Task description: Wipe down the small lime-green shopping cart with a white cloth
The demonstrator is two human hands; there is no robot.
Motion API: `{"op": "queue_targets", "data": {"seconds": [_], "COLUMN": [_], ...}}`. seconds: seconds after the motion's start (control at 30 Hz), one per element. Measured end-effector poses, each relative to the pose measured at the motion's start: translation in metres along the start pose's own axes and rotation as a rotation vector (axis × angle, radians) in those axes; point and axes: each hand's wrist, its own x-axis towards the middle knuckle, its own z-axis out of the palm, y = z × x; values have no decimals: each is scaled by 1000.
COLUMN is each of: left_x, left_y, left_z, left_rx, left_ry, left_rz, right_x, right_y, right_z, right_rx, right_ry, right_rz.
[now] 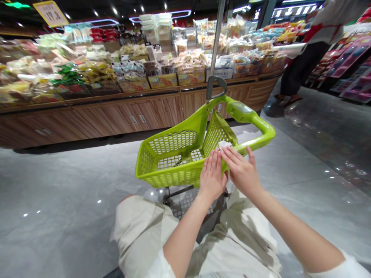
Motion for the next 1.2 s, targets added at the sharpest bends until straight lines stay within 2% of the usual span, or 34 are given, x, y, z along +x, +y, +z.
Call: {"op": "queue_targets", "data": {"seconds": [0.03,0.1,0.2,0.27,0.3,0.37,0.47,0.53,0.57,0.63,0.73,0.8,0.83,0.9,1.03,1.1,1.2], "left_x": [0,0,0,1,1,2,2,1,1,1,0,1,1,1,2,2,0], "left_y": [-1,-1,2,4,5,6,4,2,1,0,1,4,5,6,3,0,-2], "left_z": [0,-1,0,0,1,1,0,-1,-1,-1,0,1,1,2,1,0,0], "left_rx": [9,26,31,25,19,5,-19,-27,-27,-25,-29,-36,-39,-46,-42,-30,-29], "left_ry": [-4,-9,-12,-10,-9,-7,-3,0,1,5,10,15,18,23,13,7,13], "left_rz": [3,4,0,-13,-20,-28,-13,-3,0,1,4,-3,-9,-18,0,13,26], "right_x": [0,-3,-7,-8,-7,-4,-1,-1,-2,-6,-11,-11,-10,-7,-2,-3,-5], "right_y": [6,36,87,98,92,64,11,-3,0,23,73,86,83,59,2,2,44], "right_z": [-2,-11,-22,-23,-20,-12,0,2,1,-6,-17,-19,-17,-10,2,-1,-13], "right_rx": [4,-16,-77,-103,-110,-106,-54,-18,-7,-9,-62,-94,-100,-89,5,33,15], "right_ry": [-2,56,274,362,359,275,98,33,17,43,223,332,338,262,40,18,123], "right_rz": [-18,35,261,375,391,333,137,30,-4,0,180,306,333,300,81,23,54]}}
